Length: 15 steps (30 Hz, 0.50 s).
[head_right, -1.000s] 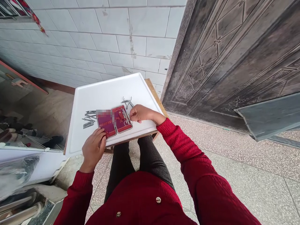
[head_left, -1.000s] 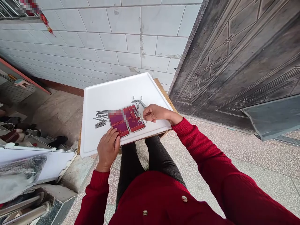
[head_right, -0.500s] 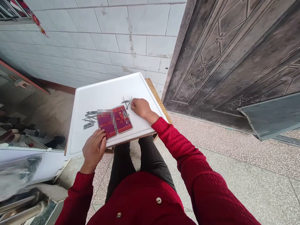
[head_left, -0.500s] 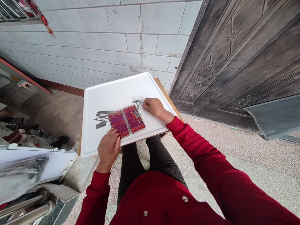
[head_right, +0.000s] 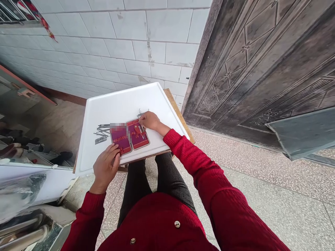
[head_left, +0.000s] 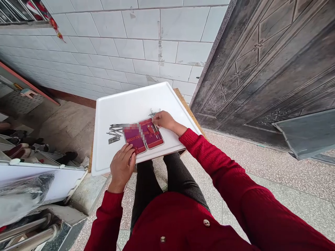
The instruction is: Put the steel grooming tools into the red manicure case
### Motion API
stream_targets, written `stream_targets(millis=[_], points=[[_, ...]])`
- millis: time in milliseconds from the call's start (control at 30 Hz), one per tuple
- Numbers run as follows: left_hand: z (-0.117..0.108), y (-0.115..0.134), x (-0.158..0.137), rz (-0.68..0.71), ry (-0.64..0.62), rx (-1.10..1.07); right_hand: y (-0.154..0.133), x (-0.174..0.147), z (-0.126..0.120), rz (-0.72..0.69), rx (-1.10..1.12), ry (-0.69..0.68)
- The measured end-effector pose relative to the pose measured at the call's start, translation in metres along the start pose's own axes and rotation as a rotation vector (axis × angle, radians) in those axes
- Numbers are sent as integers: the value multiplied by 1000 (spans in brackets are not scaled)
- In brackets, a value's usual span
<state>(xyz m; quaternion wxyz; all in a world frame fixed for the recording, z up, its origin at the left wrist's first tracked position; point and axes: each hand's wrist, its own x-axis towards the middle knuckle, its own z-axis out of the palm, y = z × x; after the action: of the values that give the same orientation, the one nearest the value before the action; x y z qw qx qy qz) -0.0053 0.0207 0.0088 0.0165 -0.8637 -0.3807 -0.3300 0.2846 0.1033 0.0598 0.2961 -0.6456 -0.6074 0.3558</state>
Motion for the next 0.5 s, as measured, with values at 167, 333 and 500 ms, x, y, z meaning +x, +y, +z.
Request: stream_targets(millis=[167, 333, 500], points=[[0, 0, -1, -24, -7, -14, -1, 13, -12, -27, 192, 88], [-1, 1, 0, -2, 9, 6, -10, 24, -33, 5, -200, 262], [-2, 3, 1, 10, 21, 21, -9, 31, -33, 80, -440, 175]])
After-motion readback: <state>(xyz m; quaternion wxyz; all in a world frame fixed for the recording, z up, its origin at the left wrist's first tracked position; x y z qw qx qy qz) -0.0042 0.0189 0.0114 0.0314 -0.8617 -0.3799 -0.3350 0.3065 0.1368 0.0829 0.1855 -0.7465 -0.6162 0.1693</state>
